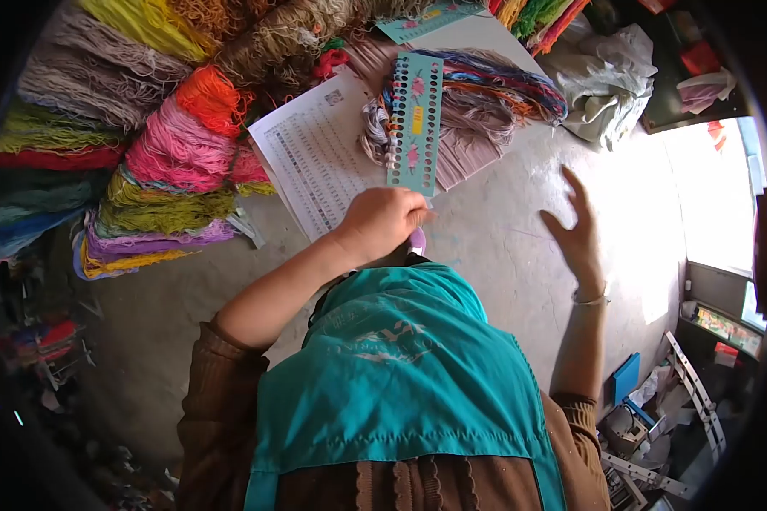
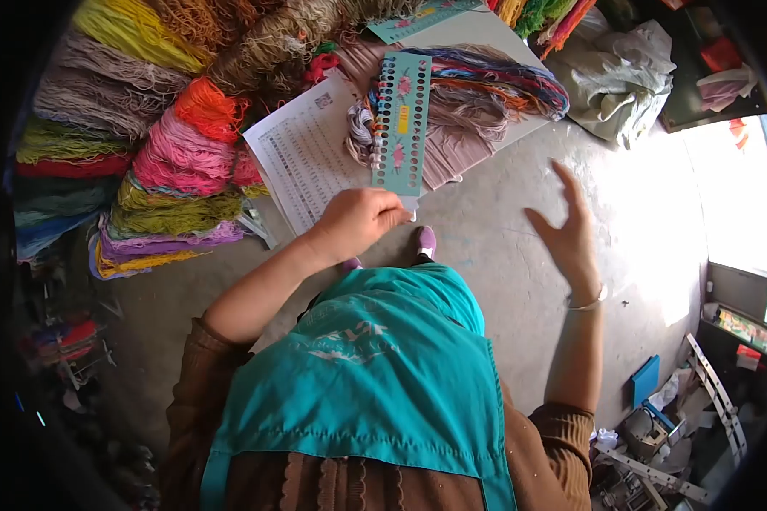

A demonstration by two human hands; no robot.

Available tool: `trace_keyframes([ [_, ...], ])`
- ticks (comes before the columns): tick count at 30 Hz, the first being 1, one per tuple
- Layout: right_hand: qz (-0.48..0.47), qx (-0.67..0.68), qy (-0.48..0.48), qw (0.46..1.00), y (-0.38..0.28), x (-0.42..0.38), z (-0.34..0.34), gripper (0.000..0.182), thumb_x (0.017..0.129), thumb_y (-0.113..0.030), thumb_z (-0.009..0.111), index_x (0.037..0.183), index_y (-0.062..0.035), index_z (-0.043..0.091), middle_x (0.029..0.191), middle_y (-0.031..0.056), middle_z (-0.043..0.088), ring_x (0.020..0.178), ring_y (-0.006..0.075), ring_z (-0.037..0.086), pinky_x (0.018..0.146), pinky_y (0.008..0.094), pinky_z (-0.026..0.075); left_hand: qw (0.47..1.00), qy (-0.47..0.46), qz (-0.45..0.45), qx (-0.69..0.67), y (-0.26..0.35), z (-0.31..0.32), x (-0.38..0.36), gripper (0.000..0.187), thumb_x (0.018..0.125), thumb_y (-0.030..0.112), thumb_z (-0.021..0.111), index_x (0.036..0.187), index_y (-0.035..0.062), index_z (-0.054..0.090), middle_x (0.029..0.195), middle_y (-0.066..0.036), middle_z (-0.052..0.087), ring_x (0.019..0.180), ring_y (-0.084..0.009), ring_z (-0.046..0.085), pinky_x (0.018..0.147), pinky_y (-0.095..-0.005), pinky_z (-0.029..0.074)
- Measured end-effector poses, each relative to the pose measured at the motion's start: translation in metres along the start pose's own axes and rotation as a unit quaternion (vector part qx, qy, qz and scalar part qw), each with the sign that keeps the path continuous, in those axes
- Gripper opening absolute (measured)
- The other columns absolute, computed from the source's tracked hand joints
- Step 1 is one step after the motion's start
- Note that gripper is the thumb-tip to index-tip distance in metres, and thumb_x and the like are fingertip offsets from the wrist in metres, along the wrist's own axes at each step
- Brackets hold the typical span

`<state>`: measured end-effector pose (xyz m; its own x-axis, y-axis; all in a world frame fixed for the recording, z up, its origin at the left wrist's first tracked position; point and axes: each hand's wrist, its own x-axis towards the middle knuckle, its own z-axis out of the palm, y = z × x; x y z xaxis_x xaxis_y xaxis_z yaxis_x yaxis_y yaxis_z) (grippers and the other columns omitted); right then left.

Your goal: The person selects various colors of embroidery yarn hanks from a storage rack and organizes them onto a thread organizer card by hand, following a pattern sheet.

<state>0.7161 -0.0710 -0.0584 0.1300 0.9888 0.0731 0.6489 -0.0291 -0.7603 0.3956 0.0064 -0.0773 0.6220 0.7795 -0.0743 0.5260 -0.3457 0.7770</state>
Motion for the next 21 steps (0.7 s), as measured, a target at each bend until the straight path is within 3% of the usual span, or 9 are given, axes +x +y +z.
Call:
trace_keyframes([
  [3,-0.067,0.179,-0.183,0.964,-0.071,0.008,0.060,0.081,0.071,-0.008,0.081,0.143,-0.0076,0.043,0.143,0.0151,0.049,0.134,0.0272,0.045,0.110,0.0409,0.036,0.998,-0.061,-0.013,-0.024,0.006,0.018,-0.001,0.021,0.090,0.022,0.066,0.083,0.0019,0.066,0.072,-0.015,0.064,0.065,-0.0305,0.063,0.060,-0.0387,0.048],
  [4,-0.130,0.185,-0.206,0.952,-0.078,0.011,0.081,0.082,0.070,-0.008,0.080,0.142,-0.0068,0.043,0.135,0.0195,0.055,0.126,0.0309,0.054,0.103,0.0384,0.044,0.993,-0.036,-0.036,-0.103,0.007,0.021,-0.003,0.020,0.091,0.020,0.066,0.086,0.0009,0.067,0.073,-0.014,0.066,0.065,-0.0244,0.063,0.060,-0.0366,0.048],
  [6,-0.108,0.221,-0.224,0.943,-0.085,0.014,0.115,0.074,0.070,-0.013,0.080,0.137,-0.0082,0.049,0.112,0.0187,0.067,0.103,0.0315,0.067,0.085,0.0374,0.053,0.970,-0.033,-0.110,-0.215,0.002,0.017,-0.004,0.018,0.092,0.014,0.064,0.095,-0.0024,0.071,0.079,-0.010,0.071,0.072,-0.0105,0.064,0.063,-0.0300,0.050],
  [7,-0.110,0.224,-0.226,0.942,-0.085,0.015,0.122,0.074,0.070,-0.013,0.080,0.137,-0.0082,0.049,0.112,0.0187,0.067,0.103,0.0315,0.067,0.085,0.0374,0.053,0.963,-0.020,-0.134,-0.232,-0.002,0.014,-0.006,0.019,0.092,0.015,0.065,0.097,-0.0030,0.071,0.080,-0.009,0.071,0.074,-0.0105,0.064,0.064,-0.0289,0.051],
  [9,-0.054,0.066,-0.236,0.968,-0.082,0.016,0.134,0.065,0.072,-0.012,0.079,0.132,-0.0091,0.054,0.087,0.0116,0.069,0.079,0.0211,0.070,0.072,0.0328,0.056,0.949,-0.012,-0.167,-0.266,-0.017,0.012,-0.011,0.021,0.094,0.016,0.064,0.098,-0.0030,0.072,0.085,-0.008,0.073,0.078,-0.0101,0.065,0.068,-0.0256,0.052],
  [10,-0.111,0.075,-0.190,0.973,-0.075,0.015,0.144,0.052,0.073,-0.014,0.079,0.122,-0.0096,0.062,0.070,0.0076,0.064,0.062,0.0153,0.065,0.061,0.0314,0.053,0.949,-0.007,-0.171,-0.266,-0.023,0.015,-0.012,0.021,0.094,0.016,0.064,0.098,-0.0030,0.072,0.085,-0.008,0.073,0.078,-0.0101,0.065,0.068,-0.0256,0.052],
  [14,-0.046,0.094,-0.213,0.971,-0.073,0.018,0.151,0.045,0.074,-0.013,0.079,0.116,-0.0080,0.065,0.067,0.0063,0.061,0.058,0.0121,0.059,0.057,0.0284,0.049,0.913,0.041,-0.207,-0.349,-0.031,0.013,-0.015,0.021,0.095,0.019,0.063,0.096,0.0004,0.073,0.072,-0.001,0.064,0.059,-0.0026,0.050,0.051,-0.0200,0.037],
  [16,-0.016,0.075,-0.200,0.977,-0.070,0.023,0.151,0.040,0.075,-0.023,0.080,0.111,-0.0106,0.067,0.067,0.0073,0.062,0.057,0.0184,0.061,0.056,0.0317,0.051,0.904,0.040,-0.218,-0.366,-0.043,0.018,-0.016,0.021,0.095,0.021,0.064,0.093,0.0021,0.072,0.066,0.003,0.057,0.054,-0.0022,0.040,0.047,-0.0205,0.029],
  [21,-0.108,0.126,-0.164,0.972,-0.061,0.033,0.163,0.018,0.081,-0.012,0.072,0.098,-0.0064,0.071,0.075,0.0104,0.066,0.064,0.0210,0.066,0.059,0.0327,0.052,0.850,0.038,-0.268,-0.452,-0.051,0.017,-0.020,0.024,0.096,0.025,0.064,0.088,0.0035,0.071,0.067,0.003,0.057,0.054,-0.0031,0.042,0.048,-0.0205,0.031],
])
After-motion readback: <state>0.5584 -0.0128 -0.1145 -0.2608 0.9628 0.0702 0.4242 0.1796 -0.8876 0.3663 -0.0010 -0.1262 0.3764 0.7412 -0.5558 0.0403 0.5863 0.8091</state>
